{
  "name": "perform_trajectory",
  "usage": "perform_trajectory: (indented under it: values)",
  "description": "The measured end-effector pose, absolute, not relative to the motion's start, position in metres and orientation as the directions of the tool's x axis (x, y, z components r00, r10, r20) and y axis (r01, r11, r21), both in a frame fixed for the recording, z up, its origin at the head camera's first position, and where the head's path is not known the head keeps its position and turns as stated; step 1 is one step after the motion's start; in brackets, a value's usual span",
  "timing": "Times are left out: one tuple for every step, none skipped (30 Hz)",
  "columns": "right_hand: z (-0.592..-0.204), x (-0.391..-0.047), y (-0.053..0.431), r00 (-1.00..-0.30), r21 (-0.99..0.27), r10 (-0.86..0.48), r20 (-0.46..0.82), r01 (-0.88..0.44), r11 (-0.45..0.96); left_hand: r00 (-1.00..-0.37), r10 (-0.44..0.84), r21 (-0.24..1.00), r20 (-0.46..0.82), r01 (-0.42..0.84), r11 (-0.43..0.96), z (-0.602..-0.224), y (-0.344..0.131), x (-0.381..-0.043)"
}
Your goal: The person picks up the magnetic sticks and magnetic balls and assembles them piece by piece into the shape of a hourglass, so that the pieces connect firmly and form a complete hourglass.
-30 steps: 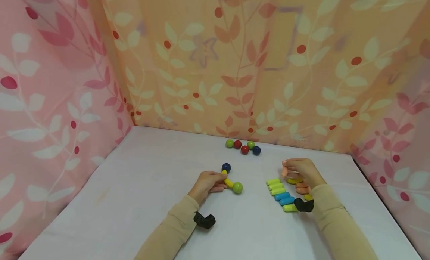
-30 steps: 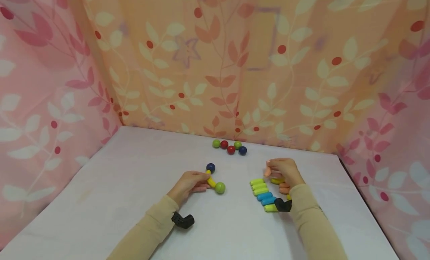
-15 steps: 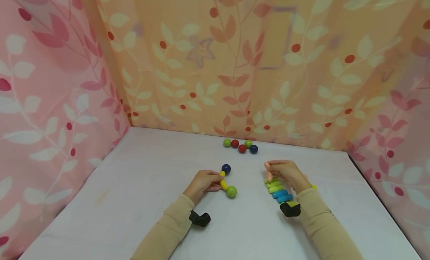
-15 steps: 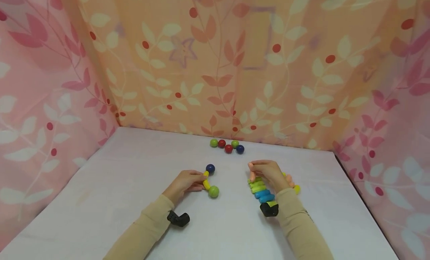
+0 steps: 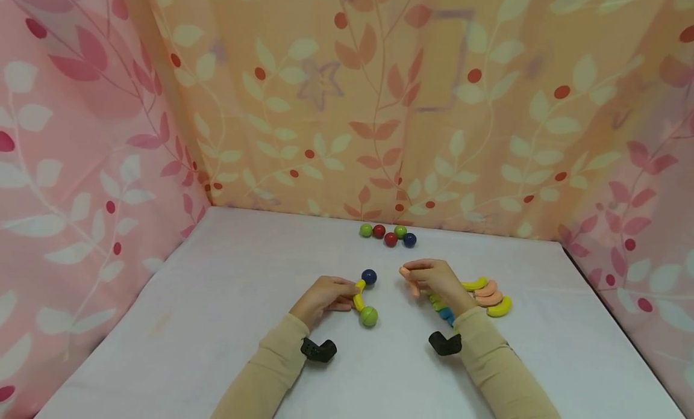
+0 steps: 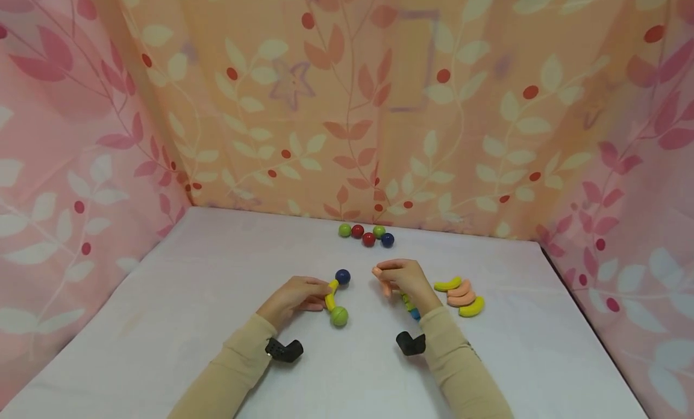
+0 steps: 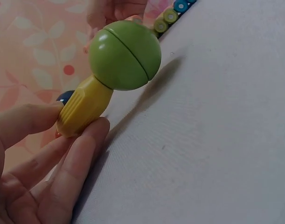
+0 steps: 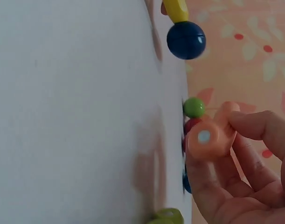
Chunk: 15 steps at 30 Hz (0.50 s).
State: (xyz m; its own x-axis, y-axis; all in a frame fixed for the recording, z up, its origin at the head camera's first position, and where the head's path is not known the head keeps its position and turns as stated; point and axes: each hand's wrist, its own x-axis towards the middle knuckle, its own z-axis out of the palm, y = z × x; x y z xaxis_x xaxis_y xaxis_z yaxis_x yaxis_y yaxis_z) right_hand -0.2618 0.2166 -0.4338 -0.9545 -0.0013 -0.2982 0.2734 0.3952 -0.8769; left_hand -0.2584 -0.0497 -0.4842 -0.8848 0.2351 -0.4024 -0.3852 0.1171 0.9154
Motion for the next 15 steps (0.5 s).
perform_trajectory:
  values:
    - [-0.435,-0.262,0.214,-0.956,-0.87,0.004,-0.294,0.27,0.413,-0.881,0.241,0.913,-0.407,-0.389,0.121,-0.484,-0.05,-0.259]
    - [-0.437,-0.263,0.212,-0.957,-0.862,0.01,-0.291,0.267,0.431,-0.878,0.247,0.912,-0.409,-0.391,0.122,-0.483,-0.05,-0.26]
    - [-0.438,-0.264,0.21,-0.958,-0.856,0.011,-0.287,0.262,0.446,-0.875,0.252,0.911,-0.413,-0.394,0.125,-0.483,-0.05,-0.261]
    - [-0.44,-0.264,0.208,-0.958,-0.852,0.02,-0.288,0.265,0.451,-0.874,0.256,0.911,-0.413,-0.393,0.13,-0.483,-0.051,-0.262]
    - [-0.442,-0.265,0.206,-0.958,-0.849,0.02,-0.287,0.265,0.458,-0.873,0.261,0.911,-0.413,-0.391,0.133,-0.483,-0.051,-0.263]
    - [-0.443,-0.265,0.204,-0.957,-0.849,0.025,-0.288,0.267,0.456,-0.872,0.264,0.91,-0.413,-0.39,0.139,-0.483,-0.051,-0.263]
    - [-0.445,-0.266,0.202,-0.958,-0.85,0.026,-0.286,0.267,0.455,-0.871,0.266,0.911,-0.413,-0.387,0.144,-0.483,-0.051,-0.263]
    - [-0.446,-0.266,0.2,-0.958,-0.85,0.026,-0.286,0.266,0.455,-0.87,0.269,0.91,-0.413,-0.387,0.148,-0.482,-0.051,-0.264]
    - [-0.447,-0.266,0.198,-0.958,-0.852,0.026,-0.286,0.267,0.451,-0.87,0.271,0.911,-0.412,-0.383,0.154,-0.483,-0.052,-0.264]
    - [-0.448,-0.266,0.197,-0.958,-0.851,0.029,-0.287,0.268,0.452,-0.869,0.273,0.911,-0.411,-0.38,0.162,-0.483,-0.052,-0.263]
    - [-0.448,-0.266,0.196,-0.957,-0.85,0.026,-0.289,0.269,0.454,-0.869,0.275,0.91,-0.412,-0.378,0.168,-0.483,-0.052,-0.263]
    - [-0.448,-0.266,0.194,-0.955,-0.846,0.027,-0.294,0.273,0.457,-0.869,0.276,0.91,-0.411,-0.375,0.176,-0.483,-0.052,-0.263]
    - [-0.448,-0.265,0.193,-0.954,-0.842,0.024,-0.299,0.275,0.464,-0.868,0.277,0.91,-0.411,-0.373,0.181,-0.483,-0.052,-0.263]
    - [-0.448,-0.265,0.192,-0.952,-0.838,0.023,-0.306,0.281,0.469,-0.867,0.277,0.909,-0.413,-0.373,0.186,-0.483,-0.052,-0.262]
    - [-0.448,-0.265,0.191,-0.95,-0.834,0.022,-0.311,0.283,0.474,-0.867,0.278,0.909,-0.413,-0.371,0.192,-0.483,-0.052,-0.262]
